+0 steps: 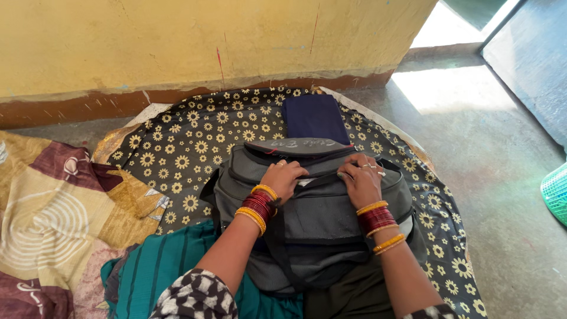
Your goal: The person sits on the floor and packs folded clothes into a gray duffel bag. They place a striped shirt, a white shirt, a white towel, and a dark blue cloth into the bag one by one, then zip the bag closed.
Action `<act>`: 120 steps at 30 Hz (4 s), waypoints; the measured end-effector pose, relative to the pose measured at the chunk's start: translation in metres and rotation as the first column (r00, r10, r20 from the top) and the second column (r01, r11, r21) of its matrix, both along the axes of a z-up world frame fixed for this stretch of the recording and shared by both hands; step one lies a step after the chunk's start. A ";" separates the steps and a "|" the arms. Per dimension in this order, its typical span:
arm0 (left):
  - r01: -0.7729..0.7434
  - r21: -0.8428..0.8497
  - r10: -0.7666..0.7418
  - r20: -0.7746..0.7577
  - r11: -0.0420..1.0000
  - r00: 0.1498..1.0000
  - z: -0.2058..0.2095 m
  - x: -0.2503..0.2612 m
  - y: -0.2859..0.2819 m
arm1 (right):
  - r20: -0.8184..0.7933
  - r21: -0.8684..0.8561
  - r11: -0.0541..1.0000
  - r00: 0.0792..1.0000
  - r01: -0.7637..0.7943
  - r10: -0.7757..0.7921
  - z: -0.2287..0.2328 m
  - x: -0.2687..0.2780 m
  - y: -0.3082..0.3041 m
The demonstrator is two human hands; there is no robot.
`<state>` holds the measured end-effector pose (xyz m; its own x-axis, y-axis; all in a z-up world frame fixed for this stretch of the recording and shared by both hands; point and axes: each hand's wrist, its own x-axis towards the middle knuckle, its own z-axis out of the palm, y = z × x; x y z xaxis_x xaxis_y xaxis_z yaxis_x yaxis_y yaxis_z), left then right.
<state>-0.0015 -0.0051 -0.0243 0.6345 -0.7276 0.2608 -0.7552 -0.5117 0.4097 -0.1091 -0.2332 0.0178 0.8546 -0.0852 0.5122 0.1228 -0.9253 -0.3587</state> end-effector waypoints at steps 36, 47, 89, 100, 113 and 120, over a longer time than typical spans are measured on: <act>-0.192 0.295 0.151 0.154 0.936 0.976 0.043 -0.023 0.029 | -0.141 0.074 0.987 0.978 -0.144 0.153 -0.012 -0.003 -0.024; -0.194 0.073 0.176 0.201 0.978 0.964 0.010 -0.011 0.038 | -0.184 0.096 0.987 0.977 0.131 -0.111 -0.020 0.007 -0.026; -0.169 -0.182 0.200 0.168 0.969 0.965 0.041 0.018 0.013 | -0.247 -0.025 0.976 0.945 0.214 -0.214 -0.022 0.020 -0.043; -0.237 0.005 0.235 0.113 0.971 0.965 -0.008 0.010 -0.027 | -0.421 0.048 0.963 0.880 0.263 -0.219 0.000 0.096 -0.058; -0.236 -0.151 0.262 0.185 0.960 0.947 -0.005 -0.001 -0.024 | -0.540 0.000 0.988 0.832 0.151 -0.127 -0.052 0.228 -0.079; -0.220 -0.128 0.238 0.148 0.967 0.960 -0.012 0.005 -0.028 | -0.738 0.097 0.892 0.634 0.441 -0.233 -0.152 0.265 -0.118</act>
<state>0.0040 -0.0332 -0.0361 0.7241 -0.5286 0.4430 -0.6832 -0.6377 0.3557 0.1563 -0.3513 -0.1337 0.8297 -0.4729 -0.2966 -0.5580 -0.7156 -0.4201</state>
